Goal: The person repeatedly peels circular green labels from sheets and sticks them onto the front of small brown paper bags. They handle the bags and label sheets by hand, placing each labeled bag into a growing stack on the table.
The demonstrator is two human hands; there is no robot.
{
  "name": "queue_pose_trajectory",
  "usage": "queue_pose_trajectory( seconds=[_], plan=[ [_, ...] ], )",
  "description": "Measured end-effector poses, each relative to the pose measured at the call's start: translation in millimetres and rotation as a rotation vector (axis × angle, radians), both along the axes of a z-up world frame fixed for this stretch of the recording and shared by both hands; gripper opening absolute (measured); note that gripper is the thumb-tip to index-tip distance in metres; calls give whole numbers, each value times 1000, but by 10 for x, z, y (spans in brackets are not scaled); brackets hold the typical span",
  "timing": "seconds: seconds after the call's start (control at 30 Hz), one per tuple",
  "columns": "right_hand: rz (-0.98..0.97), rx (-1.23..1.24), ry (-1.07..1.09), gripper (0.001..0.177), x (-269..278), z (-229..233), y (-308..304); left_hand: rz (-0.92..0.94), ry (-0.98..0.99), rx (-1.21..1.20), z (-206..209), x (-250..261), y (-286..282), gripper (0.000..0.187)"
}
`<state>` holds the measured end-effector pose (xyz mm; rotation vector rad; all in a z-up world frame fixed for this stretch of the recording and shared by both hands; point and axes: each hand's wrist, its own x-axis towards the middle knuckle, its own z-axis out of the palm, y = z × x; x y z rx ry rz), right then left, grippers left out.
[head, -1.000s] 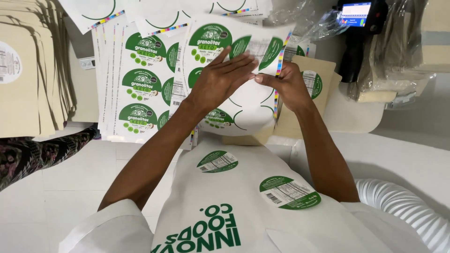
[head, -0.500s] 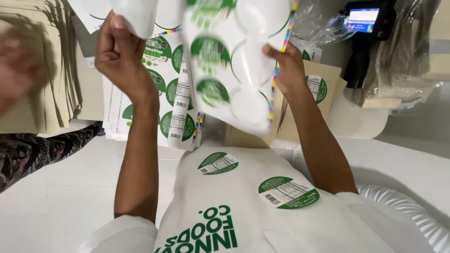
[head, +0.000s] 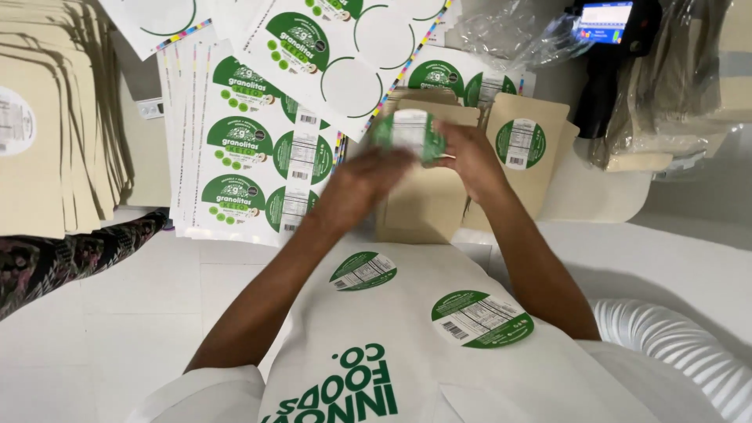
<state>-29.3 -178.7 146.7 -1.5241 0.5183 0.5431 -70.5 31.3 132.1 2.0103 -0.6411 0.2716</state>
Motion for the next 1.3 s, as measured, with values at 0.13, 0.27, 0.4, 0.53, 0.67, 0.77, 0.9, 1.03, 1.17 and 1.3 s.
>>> queue_pose_trajectory(
  seconds=[0.13,0.27,0.4,0.53,0.67,0.77,0.9,1.03,1.17,1.3],
  plan=[
    [14,-186,-87,30,-447,-514,-501,-125,341,-38,105,21,-106,91],
    [55,-309,-175,35,-554,-756,-657,129,654,41,-483,118,-382,55],
    [207,-735,-492,47,-434,-927,-672,144,567,329,-977,242,-578,34],
    [258,-1013,-576,46,-313,-1200,-616,181,484,438,-1104,405,-725,26],
    [330,-1289,-616,45,-275,-1605,-663,132,393,650,-1172,502,-778,23],
    [311,-1442,-639,45,-275,-1556,-727,133,420,704,-1244,659,-729,24],
    [338,-1241,-824,31,-250,-1323,-498,164,322,649,-979,811,-513,46],
    [673,-1061,-943,52,-673,-1350,-152,159,242,700,-1252,805,-517,44],
    [815,-1123,-876,54,-1128,-1389,-514,119,217,563,-1166,845,-473,35],
    [313,-1125,-782,75,-1010,-1109,-806,-38,548,-101,-941,732,-351,25]
  ],
)
